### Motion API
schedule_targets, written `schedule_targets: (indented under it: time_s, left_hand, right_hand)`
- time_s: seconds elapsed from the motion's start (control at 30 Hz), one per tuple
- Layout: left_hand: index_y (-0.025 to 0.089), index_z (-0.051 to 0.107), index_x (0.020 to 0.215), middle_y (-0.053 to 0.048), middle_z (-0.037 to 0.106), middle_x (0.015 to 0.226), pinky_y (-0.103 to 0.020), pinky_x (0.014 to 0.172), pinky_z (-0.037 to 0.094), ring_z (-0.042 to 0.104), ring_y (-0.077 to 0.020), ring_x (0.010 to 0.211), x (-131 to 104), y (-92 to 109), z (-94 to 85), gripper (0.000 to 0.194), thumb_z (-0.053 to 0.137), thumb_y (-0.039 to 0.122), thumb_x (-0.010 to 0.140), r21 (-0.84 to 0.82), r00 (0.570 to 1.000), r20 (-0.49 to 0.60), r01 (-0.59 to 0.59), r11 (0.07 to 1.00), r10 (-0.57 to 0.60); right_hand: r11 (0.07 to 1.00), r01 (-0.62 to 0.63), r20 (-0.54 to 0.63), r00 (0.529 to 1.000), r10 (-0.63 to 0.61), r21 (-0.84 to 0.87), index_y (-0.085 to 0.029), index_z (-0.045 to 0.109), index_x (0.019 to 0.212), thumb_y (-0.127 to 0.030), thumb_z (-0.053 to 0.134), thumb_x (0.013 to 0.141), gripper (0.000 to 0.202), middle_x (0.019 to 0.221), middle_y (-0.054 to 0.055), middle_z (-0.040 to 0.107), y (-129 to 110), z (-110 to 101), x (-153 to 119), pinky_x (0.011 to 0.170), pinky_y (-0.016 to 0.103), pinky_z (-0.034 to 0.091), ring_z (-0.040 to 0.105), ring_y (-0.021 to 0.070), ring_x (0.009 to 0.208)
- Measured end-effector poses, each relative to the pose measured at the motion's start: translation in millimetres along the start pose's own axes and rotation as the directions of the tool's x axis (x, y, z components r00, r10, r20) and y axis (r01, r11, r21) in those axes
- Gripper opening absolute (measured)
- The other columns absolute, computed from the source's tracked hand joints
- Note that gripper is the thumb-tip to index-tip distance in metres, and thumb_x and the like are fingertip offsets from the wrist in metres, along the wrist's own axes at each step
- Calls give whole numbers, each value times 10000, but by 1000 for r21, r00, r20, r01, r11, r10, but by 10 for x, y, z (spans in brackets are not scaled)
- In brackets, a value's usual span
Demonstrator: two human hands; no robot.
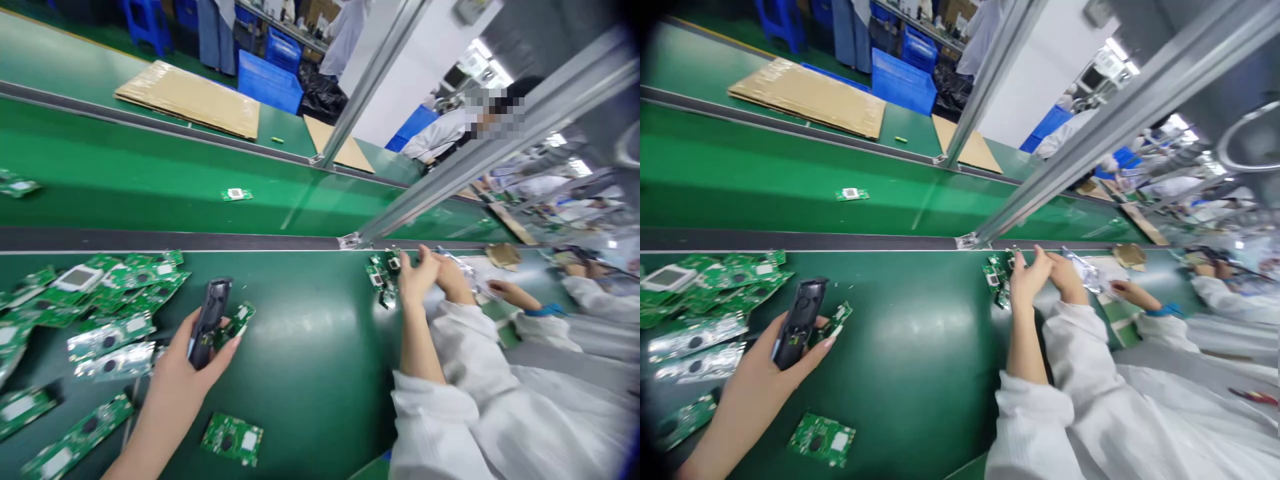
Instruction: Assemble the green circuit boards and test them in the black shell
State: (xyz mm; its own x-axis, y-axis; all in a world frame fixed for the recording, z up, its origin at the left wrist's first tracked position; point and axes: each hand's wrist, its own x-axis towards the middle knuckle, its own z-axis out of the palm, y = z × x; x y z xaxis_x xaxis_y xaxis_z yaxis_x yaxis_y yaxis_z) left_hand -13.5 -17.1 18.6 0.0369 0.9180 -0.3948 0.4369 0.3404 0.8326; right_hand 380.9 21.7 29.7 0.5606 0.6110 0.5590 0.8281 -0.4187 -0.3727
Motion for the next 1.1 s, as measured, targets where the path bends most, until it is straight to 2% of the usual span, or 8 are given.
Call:
schedule_targets:
  time_s: [0.07,0.13,0.2,0.27,0.5,0.63,0.87,1.1]
  left_hand:
    - [201,565,1093,99,403,449,-225,417,291,366,-117,374,-28,72,-1,555,707,578,712,-280,988,126,122,952,-90]
    - [201,531,1048,132,328,414,-205,389,231,255,-78,349,-45,111,3,561,732,588,695,-493,964,243,222,841,-112]
    - [208,503,953,135,328,423,-186,381,203,232,-56,362,-59,135,-3,529,771,569,675,-602,937,333,298,741,-107]
    - [211,473,865,138,312,428,-172,383,186,218,-41,373,-73,158,-18,499,796,541,677,-641,914,393,347,684,-95]
    - [190,499,924,82,427,416,-210,385,228,278,-72,345,-123,163,1,556,494,737,823,-655,917,391,334,677,-74]
    - [167,521,751,49,413,405,-224,399,213,277,-70,340,-141,142,47,595,280,680,931,-624,871,473,440,646,-136]
    - [143,551,678,51,372,386,-208,391,174,256,-53,326,-130,140,74,603,287,605,962,-630,851,506,476,614,-140]
    - [166,535,715,83,377,367,-174,348,168,228,-43,316,-135,119,111,532,548,687,821,-677,902,426,370,636,-70]
  right_hand:
    - [989,6,14,1000,-8,148,-142,528,1228,-331,358,998,343,1160,145,583,-433,-90,-383,941,467,458,566,249,1089]
    - [846,-21,301,939,-167,533,-210,586,1119,-349,545,935,235,1047,71,627,-905,-186,-856,834,347,511,616,185,921]
    - [597,-266,594,661,-459,757,-256,607,1144,-333,666,872,289,1094,59,642,-1316,-261,-1292,825,317,519,626,179,944]
    - [473,-429,638,555,-534,769,-290,631,1143,-326,732,828,333,1083,30,666,-1584,-293,-1584,855,304,511,628,165,935]
    - [344,-596,686,661,-304,726,-306,642,1136,-233,714,838,315,956,-17,676,-1708,-261,-1692,766,249,520,633,120,811]
    - [441,-491,652,656,-380,751,-333,633,1138,-192,676,861,314,944,-23,647,-1737,-299,-1720,755,270,509,620,125,796]
    - [589,-129,476,735,-482,797,-309,636,1121,-161,657,876,287,1027,4,642,-1763,-309,-1712,886,305,464,568,171,999]
    - [626,-155,516,729,-449,764,-294,669,1112,-203,679,852,275,977,24,516,-1761,-257,-1698,885,327,464,531,178,969]
